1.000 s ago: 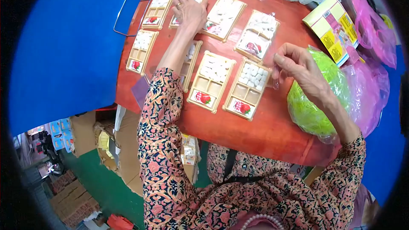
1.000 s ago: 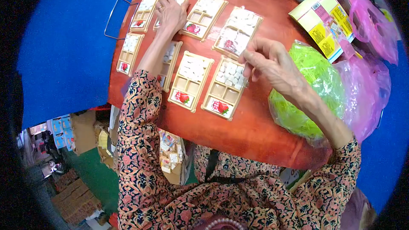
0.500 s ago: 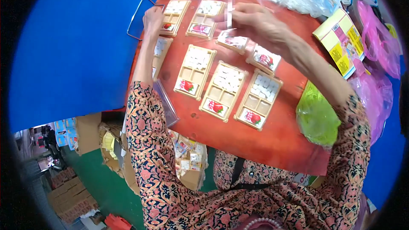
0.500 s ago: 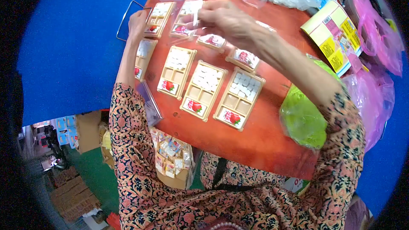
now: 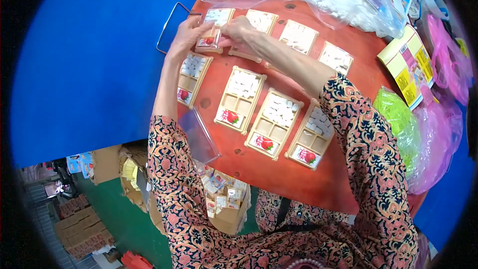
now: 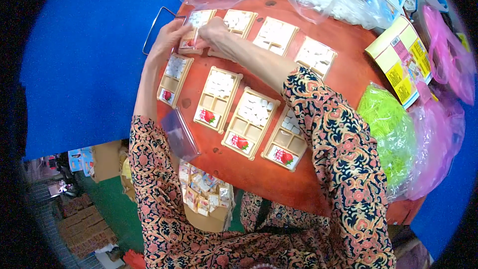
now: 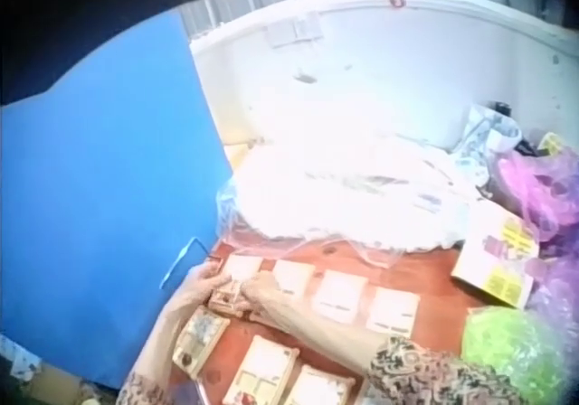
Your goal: Labeling and packaging small toy trays containing white components.
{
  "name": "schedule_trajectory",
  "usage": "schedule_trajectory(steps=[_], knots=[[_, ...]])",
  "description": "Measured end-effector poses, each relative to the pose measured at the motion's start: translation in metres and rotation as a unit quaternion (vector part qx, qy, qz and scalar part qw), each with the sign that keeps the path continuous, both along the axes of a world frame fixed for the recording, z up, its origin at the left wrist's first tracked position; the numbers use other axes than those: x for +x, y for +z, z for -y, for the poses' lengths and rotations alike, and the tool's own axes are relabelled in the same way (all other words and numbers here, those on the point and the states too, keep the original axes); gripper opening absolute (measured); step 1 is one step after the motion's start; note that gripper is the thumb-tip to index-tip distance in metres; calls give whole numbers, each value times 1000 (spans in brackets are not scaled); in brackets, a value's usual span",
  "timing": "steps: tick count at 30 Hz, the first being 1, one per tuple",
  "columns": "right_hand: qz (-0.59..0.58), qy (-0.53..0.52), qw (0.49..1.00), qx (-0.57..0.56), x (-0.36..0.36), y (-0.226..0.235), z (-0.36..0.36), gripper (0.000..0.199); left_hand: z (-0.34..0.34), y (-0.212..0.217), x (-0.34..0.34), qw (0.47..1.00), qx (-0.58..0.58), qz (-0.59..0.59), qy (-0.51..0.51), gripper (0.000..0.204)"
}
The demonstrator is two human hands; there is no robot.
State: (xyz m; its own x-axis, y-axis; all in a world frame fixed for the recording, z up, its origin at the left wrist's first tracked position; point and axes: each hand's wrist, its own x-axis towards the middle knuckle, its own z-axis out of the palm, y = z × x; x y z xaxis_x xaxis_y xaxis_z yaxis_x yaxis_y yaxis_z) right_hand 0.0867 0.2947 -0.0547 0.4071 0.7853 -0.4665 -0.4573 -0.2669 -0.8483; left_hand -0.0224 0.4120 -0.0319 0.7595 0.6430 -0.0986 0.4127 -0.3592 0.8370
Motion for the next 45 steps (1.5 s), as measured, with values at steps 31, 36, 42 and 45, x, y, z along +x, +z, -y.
schedule_trajectory(steps=[31, 36, 42, 45], knots=[[865, -241, 407, -169, 441, 6, 128, 15, 46, -10, 43, 898, 389, -205, -26, 43], [876, -50, 474, -74, 312, -2, 132, 16, 39, -3, 24, 885, 407, -221, -37, 43], [852, -1, 471, -228, 358, 52, 162, 18, 51, -9, 55, 884, 419, -198, -55, 40], [917, -128, 378, 21, 307, 64, 164, 26, 46, -10, 43, 875, 425, -225, -55, 42]])
